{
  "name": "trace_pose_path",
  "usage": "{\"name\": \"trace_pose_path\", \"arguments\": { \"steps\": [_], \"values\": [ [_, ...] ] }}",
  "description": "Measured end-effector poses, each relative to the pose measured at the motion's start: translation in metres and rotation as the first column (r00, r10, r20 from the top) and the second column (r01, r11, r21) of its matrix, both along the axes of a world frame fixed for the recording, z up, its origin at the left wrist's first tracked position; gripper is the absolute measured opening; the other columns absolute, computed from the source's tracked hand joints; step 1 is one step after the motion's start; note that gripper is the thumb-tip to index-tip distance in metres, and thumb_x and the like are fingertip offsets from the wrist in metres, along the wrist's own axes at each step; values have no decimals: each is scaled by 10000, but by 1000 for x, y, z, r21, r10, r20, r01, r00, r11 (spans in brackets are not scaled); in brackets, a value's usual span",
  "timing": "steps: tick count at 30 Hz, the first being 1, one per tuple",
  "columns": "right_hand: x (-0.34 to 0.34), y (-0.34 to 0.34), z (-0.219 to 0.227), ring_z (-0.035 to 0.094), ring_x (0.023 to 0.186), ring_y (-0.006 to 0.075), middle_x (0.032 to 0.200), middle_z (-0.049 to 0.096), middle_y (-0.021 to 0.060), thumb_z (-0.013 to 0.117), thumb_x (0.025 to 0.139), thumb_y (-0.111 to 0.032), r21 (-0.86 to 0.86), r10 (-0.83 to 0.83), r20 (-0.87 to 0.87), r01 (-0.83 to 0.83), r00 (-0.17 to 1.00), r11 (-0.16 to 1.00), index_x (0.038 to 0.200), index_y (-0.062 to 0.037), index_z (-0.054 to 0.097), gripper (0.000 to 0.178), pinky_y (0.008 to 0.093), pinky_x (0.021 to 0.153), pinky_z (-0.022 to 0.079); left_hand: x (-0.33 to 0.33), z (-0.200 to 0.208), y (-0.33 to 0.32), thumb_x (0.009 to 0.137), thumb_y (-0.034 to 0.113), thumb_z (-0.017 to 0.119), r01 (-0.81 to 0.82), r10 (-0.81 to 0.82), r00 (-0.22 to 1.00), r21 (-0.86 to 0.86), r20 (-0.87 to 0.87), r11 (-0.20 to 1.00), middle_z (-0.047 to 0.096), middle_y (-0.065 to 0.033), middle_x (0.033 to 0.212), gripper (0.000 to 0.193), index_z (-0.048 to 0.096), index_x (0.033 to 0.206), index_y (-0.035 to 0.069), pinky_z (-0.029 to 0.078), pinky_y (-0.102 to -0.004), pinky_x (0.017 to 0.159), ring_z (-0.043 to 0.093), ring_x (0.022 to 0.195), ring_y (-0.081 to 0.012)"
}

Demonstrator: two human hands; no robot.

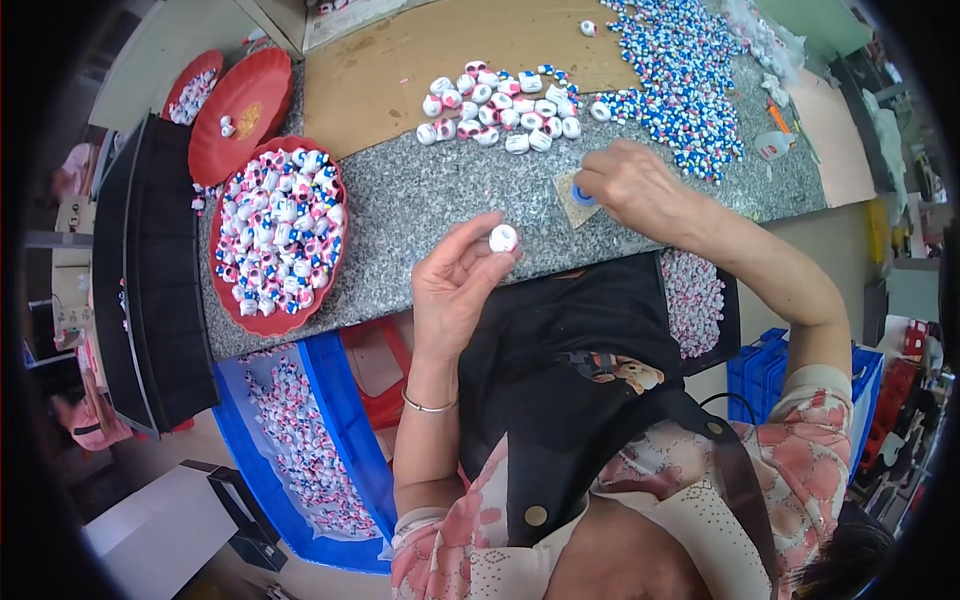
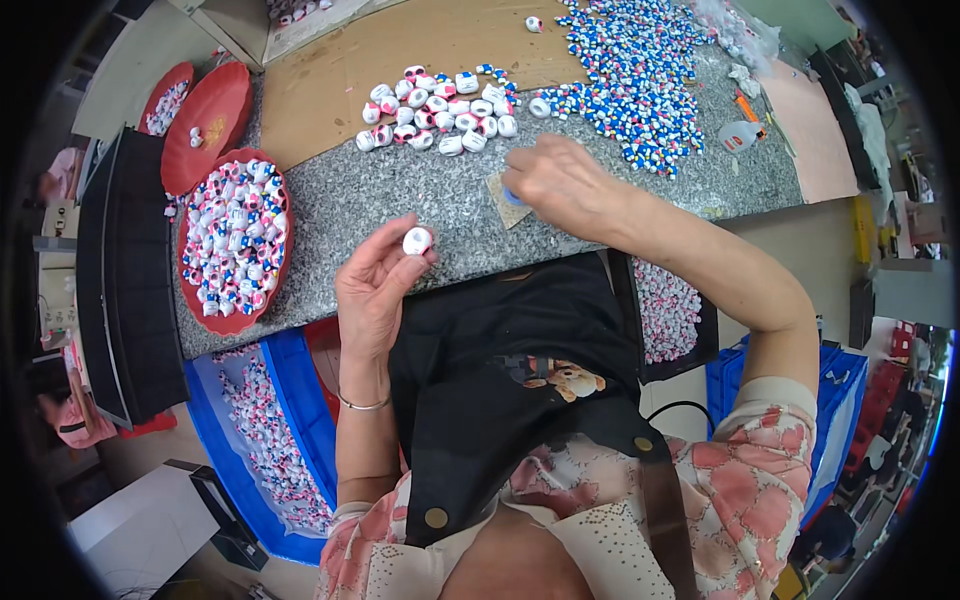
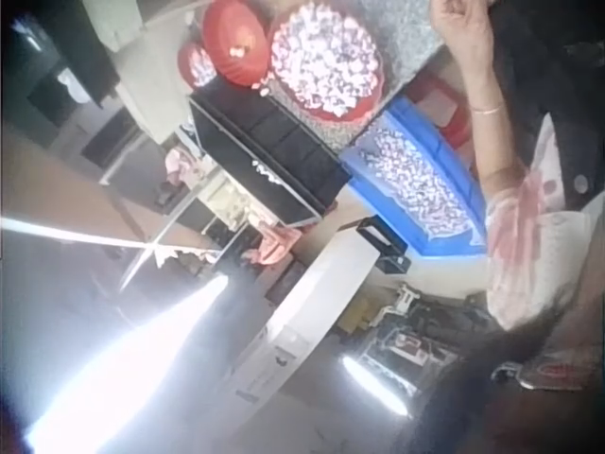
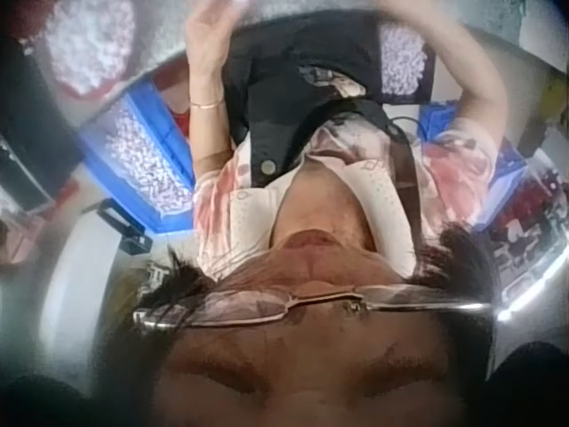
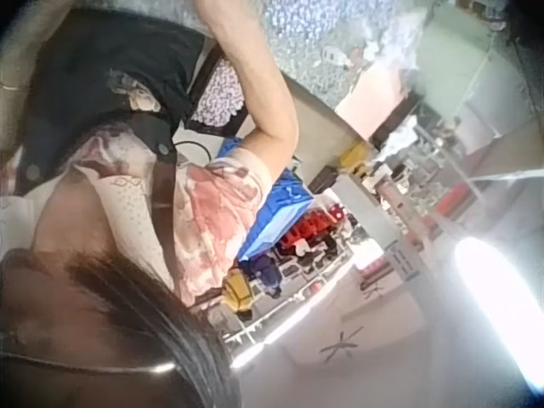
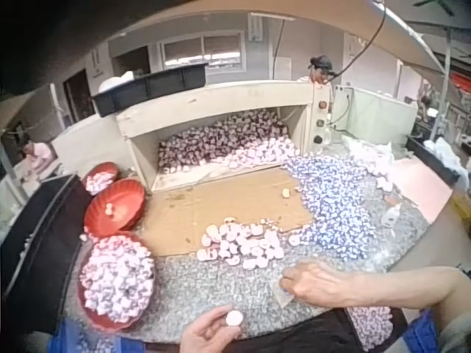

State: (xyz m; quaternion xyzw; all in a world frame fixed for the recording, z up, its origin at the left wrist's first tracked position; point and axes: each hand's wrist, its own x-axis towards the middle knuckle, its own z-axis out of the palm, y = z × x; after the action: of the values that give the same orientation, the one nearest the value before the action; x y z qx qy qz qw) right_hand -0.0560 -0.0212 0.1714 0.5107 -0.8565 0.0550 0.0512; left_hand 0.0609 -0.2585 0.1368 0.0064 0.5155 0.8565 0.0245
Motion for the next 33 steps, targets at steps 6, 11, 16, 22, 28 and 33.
{"name": "trace_pose_path", "arguments": {
  "steps": [6, 11, 16, 22, 28, 33],
  "values": [
    [2, 6, 1, 564, 715, 299, 769, 540, 102, 633, 681, -19, -21, 22, 37, -21, 999, 1000, 826, -36, 577, 156, 412, 670, 458, -3, -13, 12, 837, -108, 649, -94, 83, 995, -225, -58, 970, 610, -75, 1076, 371, 571, 1193, -36, 531, -246, 851, 640, 966, -142],
    [5, 10, -4, 620, 734, 310, 791, 600, 114, 655, 727, -20, -209, -68, 118, 92, 991, 974, 821, -27, 625, 99, 400, 666, 488, -13, -23, 32, 793, -70, 709, -270, 155, 952, -489, -264, 829, 621, -102, 1002, 327, 615, 1102, -20, 563, -259, 756, 664, 879, -156],
    [21, 13, 1, 656, 718, 198, 821, 679, 86, 674, 844, -54, -368, -199, 484, 405, 852, 837, 930, -7, 690, 99, 306, 638, 507, -25, -31, 53, 753, -74, 730, -391, 145, 888, -550, -437, 738, 633, -129, 997, 347, 622, 1078, -17, 577, -266, 685, 665, 797, -182],
    [40, 15, -4, 635, 742, 77, 836, 687, 33, 660, 891, -59, -193, 78, 980, 758, 185, 624, 978, 15, 699, 121, 232, 665, 512, -25, -22, 65, 779, -47, 722, -309, -4, 888, -602, -460, 737, 648, -114, 999, 329, 653, 1098, -3, 550, -262, 663, 654, 783, -160],
    [53, 19, 4, 654, 678, 143, 750, 651, 78, 665, 855, -29, -539, 92, 577, 293, 812, 789, 928, -3, 709, 90, 269, 600, 507, -22, -12, 53, 906, -3, 603, 200, -244, 960, -276, -134, 940, 662, -79, 932, 254, 656, 1153, -33, 508, -216, 667, 633, 742, -107],
    [64, 18, -7, 659, 644, 174, 753, 646, 89, 670, 847, -26, -543, 67, 608, 353, 791, 762, 929, -3, 701, 91, 291, 566, 510, -14, -14, 58, 965, 46, 540, 283, -288, 958, -218, 7, 934, 666, -85, 877, 227, 661, 1133, -47, 506, -215, 657, 632, 730, -103]
  ]
}}
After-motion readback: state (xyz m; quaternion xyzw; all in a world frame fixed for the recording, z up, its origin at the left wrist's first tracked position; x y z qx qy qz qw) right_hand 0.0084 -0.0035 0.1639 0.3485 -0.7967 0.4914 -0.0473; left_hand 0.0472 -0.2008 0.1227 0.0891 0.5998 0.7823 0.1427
